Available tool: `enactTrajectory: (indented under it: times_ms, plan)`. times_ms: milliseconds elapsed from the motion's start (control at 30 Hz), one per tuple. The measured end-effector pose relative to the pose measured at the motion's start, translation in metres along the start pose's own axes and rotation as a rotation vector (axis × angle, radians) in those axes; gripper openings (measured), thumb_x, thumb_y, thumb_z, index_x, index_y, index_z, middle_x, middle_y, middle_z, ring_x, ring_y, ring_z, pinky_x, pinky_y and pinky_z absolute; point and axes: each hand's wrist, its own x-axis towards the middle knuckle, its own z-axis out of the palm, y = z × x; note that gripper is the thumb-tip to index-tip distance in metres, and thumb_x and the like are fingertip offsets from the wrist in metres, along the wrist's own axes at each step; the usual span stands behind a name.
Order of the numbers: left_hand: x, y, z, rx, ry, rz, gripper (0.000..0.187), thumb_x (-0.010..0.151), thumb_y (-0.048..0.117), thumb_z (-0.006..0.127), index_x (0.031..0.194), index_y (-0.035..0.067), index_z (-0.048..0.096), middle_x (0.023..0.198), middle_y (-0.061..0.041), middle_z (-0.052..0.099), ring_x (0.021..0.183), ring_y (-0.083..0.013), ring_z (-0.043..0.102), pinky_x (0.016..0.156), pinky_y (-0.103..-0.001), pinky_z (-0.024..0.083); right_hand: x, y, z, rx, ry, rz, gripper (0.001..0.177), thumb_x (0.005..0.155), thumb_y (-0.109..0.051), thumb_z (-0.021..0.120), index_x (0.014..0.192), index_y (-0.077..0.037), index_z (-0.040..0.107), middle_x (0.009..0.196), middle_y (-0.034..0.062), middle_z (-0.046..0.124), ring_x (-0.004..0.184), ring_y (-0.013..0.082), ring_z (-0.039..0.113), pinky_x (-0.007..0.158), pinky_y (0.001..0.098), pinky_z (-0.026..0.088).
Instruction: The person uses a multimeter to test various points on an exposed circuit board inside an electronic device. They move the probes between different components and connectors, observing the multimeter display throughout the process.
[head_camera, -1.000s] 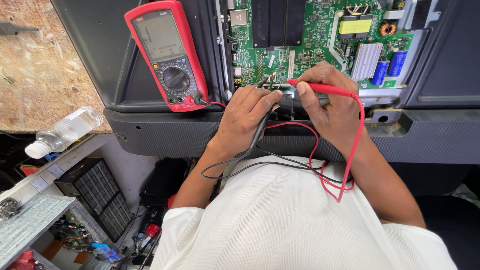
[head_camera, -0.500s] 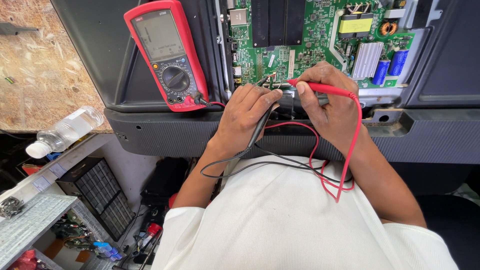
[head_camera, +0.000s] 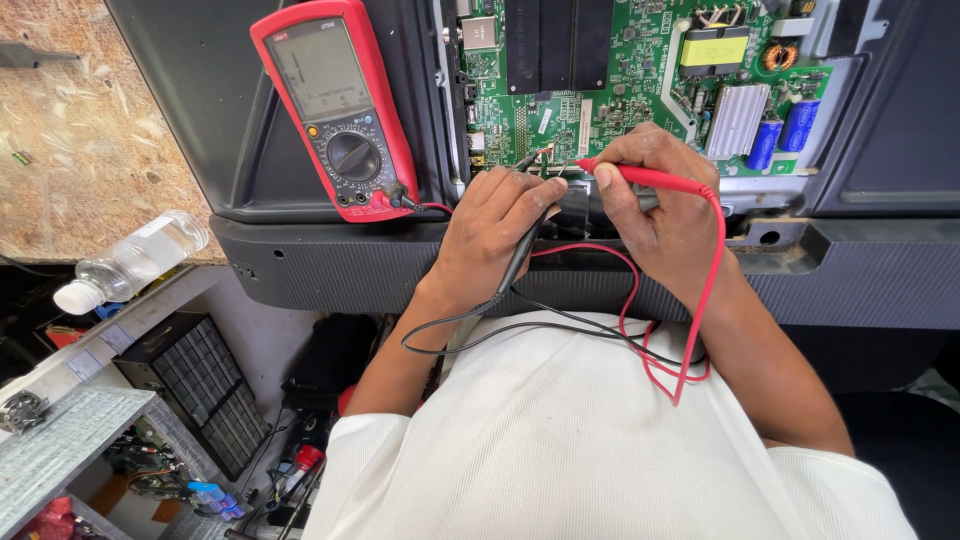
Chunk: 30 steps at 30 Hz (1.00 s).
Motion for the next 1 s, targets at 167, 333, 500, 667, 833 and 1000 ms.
enactTrajectory:
  times_ms: [167, 333, 500, 667, 833, 1000]
  plan:
    - [-0.001, -0.001, 0.000, 0.000, -0.004, 0.004, 0.019, 0.104, 0.009, 0.057, 0.119, 0.004, 0.068, 0.091, -0.010, 0.059, 0.077, -0.0308, 0.056, 0.068, -0.039, 0.043, 0.000, -0.002, 0.000, 0.000, -0.002, 0.000, 0.013, 0.111, -0.007, 0.057, 0.104, 0.003, 0.063, 0.074, 0.0139, 0.057, 0.062, 0.0318, 0.058, 0.058, 0.0402, 0.049]
    - [-0.001, -0.001, -0.002, -0.008, -0.011, 0.013, 0.023, 0.105, 0.008, 0.053, 0.121, 0.004, 0.068, 0.092, -0.011, 0.058, 0.078, -0.0308, 0.055, 0.069, -0.038, 0.043, 0.000, 0.000, 0.000, 0.001, -0.003, -0.001, 0.014, 0.111, -0.007, 0.057, 0.104, 0.003, 0.063, 0.075, 0.0142, 0.058, 0.064, 0.0316, 0.058, 0.059, 0.0402, 0.050]
    - [0.000, -0.001, 0.000, 0.001, 0.004, 0.019, 0.019, 0.103, 0.008, 0.060, 0.119, 0.004, 0.068, 0.090, -0.010, 0.059, 0.077, -0.0303, 0.056, 0.068, -0.038, 0.043, -0.001, 0.000, 0.001, 0.020, 0.005, -0.009, 0.013, 0.110, -0.006, 0.057, 0.104, 0.004, 0.063, 0.076, 0.0151, 0.060, 0.064, 0.0309, 0.058, 0.058, 0.0398, 0.051]
    - [0.003, 0.003, -0.004, -0.001, 0.015, 0.025, 0.019, 0.100, 0.007, 0.064, 0.118, 0.004, 0.068, 0.089, -0.011, 0.060, 0.076, -0.0313, 0.057, 0.067, -0.039, 0.044, -0.009, 0.011, -0.001, 0.020, 0.080, -0.040, 0.014, 0.111, -0.007, 0.056, 0.105, 0.004, 0.062, 0.083, 0.0147, 0.061, 0.069, 0.0297, 0.059, 0.059, 0.0393, 0.049]
    - [0.002, 0.003, -0.006, -0.089, 0.056, 0.004, 0.020, 0.099, 0.007, 0.066, 0.118, 0.004, 0.068, 0.088, -0.010, 0.061, 0.076, -0.0309, 0.060, 0.069, -0.039, 0.048, -0.017, 0.023, -0.003, 0.048, 0.175, -0.059, 0.019, 0.113, -0.011, 0.055, 0.104, 0.005, 0.061, 0.086, 0.0152, 0.061, 0.078, 0.0326, 0.064, 0.064, 0.0382, 0.049]
    - [0.001, 0.003, -0.009, -0.146, 0.096, -0.030, 0.020, 0.100, 0.009, 0.066, 0.119, 0.003, 0.068, 0.088, -0.010, 0.062, 0.076, -0.0302, 0.061, 0.070, -0.038, 0.049, -0.019, 0.023, -0.004, 0.040, 0.188, -0.088, 0.020, 0.113, -0.011, 0.056, 0.103, 0.005, 0.061, 0.088, 0.0163, 0.061, 0.075, 0.0322, 0.062, 0.064, 0.0380, 0.048]
